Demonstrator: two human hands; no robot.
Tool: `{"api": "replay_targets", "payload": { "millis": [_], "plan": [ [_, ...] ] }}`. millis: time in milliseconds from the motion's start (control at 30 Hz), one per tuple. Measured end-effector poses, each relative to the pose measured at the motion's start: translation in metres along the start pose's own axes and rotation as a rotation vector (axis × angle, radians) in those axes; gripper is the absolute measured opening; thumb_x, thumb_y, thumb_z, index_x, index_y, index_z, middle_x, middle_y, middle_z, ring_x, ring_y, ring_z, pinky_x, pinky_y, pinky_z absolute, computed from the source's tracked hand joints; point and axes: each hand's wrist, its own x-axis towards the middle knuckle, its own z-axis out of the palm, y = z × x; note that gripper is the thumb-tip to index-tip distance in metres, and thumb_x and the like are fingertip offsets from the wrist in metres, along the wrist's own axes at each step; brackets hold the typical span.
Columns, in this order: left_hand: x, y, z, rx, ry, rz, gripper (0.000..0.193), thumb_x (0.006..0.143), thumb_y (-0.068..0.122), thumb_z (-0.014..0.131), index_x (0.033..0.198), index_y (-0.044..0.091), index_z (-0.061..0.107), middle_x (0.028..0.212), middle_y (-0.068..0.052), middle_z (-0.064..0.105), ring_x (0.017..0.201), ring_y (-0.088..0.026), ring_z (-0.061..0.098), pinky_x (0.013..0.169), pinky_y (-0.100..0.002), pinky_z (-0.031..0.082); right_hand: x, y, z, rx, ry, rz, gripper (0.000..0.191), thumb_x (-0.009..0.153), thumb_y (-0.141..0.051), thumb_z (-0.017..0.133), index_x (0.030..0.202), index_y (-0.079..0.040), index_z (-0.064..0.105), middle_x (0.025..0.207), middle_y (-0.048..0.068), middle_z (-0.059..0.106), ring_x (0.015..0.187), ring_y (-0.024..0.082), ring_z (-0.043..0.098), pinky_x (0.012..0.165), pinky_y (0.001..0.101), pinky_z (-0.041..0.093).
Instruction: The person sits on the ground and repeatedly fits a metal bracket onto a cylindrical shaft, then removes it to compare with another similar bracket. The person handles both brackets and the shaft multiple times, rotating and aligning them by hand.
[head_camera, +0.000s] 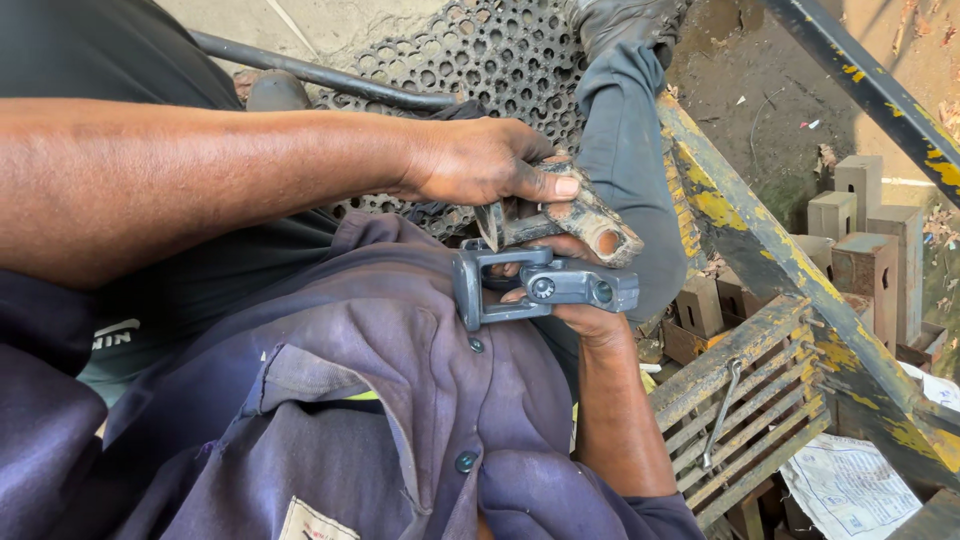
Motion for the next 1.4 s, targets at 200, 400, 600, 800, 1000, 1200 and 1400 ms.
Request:
{"api": "replay_targets", "payload": {
  "millis": [200, 400, 600, 800, 1000, 1200, 1400],
  "plan": [
    [0.006, -0.009, -0.001, -0.106, 0.027, -0.002, 0.057, 0.096, 0.052, 0.060, 0.117, 0.001, 0.075, 0.100, -0.006, 0.075, 0.091, -0.014, 0.064, 0.085, -0.033, 0.051, 0.006, -0.005, 0.000, -0.210, 0.155, 0.065, 0.045, 0.066, -0.002, 0.093, 0.104, 0.005, 0.069, 0.100, 0.020, 0.074, 0.097, 0.033, 0.074, 0.081, 0.0512, 0.066],
    [0.020, -0.019, -0.034, 0.066, 0.369, 0.049, 0.058, 0.096, 0.055, 0.061, 0.117, 0.002, 0.074, 0.104, -0.008, 0.076, 0.097, -0.017, 0.067, 0.089, -0.035, 0.052, 0.026, 0.002, -0.012, 0.178, -0.070, -0.262, 0.054, 0.072, -0.023, 0.099, 0.113, 0.003, 0.075, 0.107, 0.012, 0.074, 0.106, 0.026, 0.068, 0.107, 0.0426, 0.053],
    [0.040, -0.033, -0.080, 0.374, 0.591, -0.302, 0.059, 0.093, 0.055, 0.065, 0.119, 0.002, 0.065, 0.104, -0.016, 0.073, 0.091, -0.026, 0.072, 0.083, -0.042, 0.057, 0.038, 0.028, -0.037, 0.553, 0.112, -0.197, 0.052, 0.071, -0.018, 0.095, 0.113, -0.001, 0.071, 0.113, 0.015, 0.072, 0.109, 0.032, 0.070, 0.100, 0.0472, 0.056],
    [0.130, -0.087, -0.093, 0.537, 0.521, -0.412, 0.052, 0.093, 0.052, 0.066, 0.120, 0.009, 0.068, 0.117, -0.014, 0.070, 0.106, -0.027, 0.067, 0.093, -0.044, 0.051, 0.042, 0.046, -0.055, 0.237, 0.281, -0.260, 0.045, 0.070, 0.004, 0.091, 0.109, 0.001, 0.070, 0.107, 0.012, 0.069, 0.101, 0.024, 0.070, 0.089, 0.0372, 0.061],
    [0.237, -0.148, -0.092, 0.808, 0.439, -0.382, 0.063, 0.095, 0.051, 0.068, 0.122, -0.005, 0.056, 0.117, -0.023, 0.067, 0.111, -0.034, 0.066, 0.097, -0.043, 0.053, 0.045, 0.048, -0.053, 0.304, 0.422, -0.151, 0.047, 0.068, 0.010, 0.082, 0.111, 0.003, 0.064, 0.107, 0.012, 0.067, 0.102, 0.023, 0.071, 0.081, 0.0371, 0.066],
    [0.272, -0.205, -0.087, 0.901, 0.380, -0.313, 0.055, 0.094, 0.035, 0.065, 0.127, -0.007, 0.051, 0.123, -0.025, 0.061, 0.113, -0.038, 0.060, 0.099, -0.044, 0.048, 0.041, 0.053, -0.067, 0.343, 0.447, -0.135, 0.053, 0.072, 0.014, 0.079, 0.121, 0.008, 0.061, 0.109, 0.016, 0.067, 0.099, 0.027, 0.070, 0.078, 0.0368, 0.064],
    [0.245, -0.221, -0.102, 1.034, 0.596, -0.028, 0.031, 0.092, 0.011, 0.060, 0.122, 0.002, 0.062, 0.132, -0.029, 0.059, 0.120, -0.045, 0.054, 0.102, -0.047, 0.044, 0.030, 0.071, -0.077, 0.397, 0.576, -0.160, 0.051, 0.076, 0.020, 0.071, 0.121, 0.001, 0.057, 0.109, 0.015, 0.067, 0.104, 0.030, 0.070, 0.088, 0.0428, 0.062]
  ]
}}
